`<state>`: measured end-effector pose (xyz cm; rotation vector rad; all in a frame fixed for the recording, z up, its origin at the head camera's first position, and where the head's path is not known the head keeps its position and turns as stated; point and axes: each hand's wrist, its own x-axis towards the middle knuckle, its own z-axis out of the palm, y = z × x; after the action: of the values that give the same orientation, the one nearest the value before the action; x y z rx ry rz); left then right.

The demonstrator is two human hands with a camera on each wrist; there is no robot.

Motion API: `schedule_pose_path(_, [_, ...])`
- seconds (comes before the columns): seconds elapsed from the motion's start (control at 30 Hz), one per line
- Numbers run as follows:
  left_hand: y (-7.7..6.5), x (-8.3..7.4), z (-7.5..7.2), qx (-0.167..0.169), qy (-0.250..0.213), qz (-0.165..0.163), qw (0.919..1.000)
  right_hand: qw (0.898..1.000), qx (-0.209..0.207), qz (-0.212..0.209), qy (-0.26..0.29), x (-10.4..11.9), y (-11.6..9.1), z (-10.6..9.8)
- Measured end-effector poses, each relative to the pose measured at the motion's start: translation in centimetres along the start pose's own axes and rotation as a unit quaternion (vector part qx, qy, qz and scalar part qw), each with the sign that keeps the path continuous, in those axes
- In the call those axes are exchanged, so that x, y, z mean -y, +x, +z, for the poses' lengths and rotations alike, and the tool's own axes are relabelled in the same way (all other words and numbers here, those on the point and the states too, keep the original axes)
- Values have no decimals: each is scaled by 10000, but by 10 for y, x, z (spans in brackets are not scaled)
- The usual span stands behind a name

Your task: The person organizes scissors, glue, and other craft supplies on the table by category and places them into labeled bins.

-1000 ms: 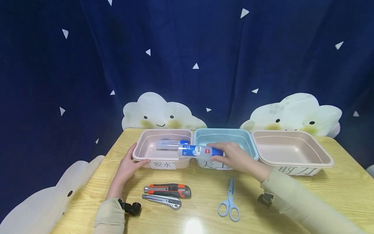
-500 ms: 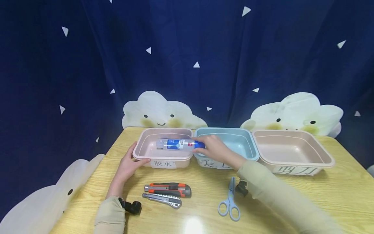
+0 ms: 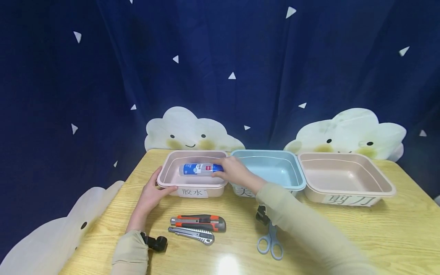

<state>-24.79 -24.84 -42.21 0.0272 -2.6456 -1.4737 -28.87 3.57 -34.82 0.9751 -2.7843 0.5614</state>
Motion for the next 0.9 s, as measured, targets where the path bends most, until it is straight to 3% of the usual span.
schedule_pose_path(0.3, [0,-2,-1,28,-64,-7,10000,9989,47,-288,-365,7,20,18])
schedule_pose_path(0.7, [0,-3,-1,2,-43,-35,10000,9952,552,-24,-808,15,33,31])
schedule_pose_path(0.9, [-1,-1,0,2,0,-46,10000,9959,575,205,-664,15,36,38])
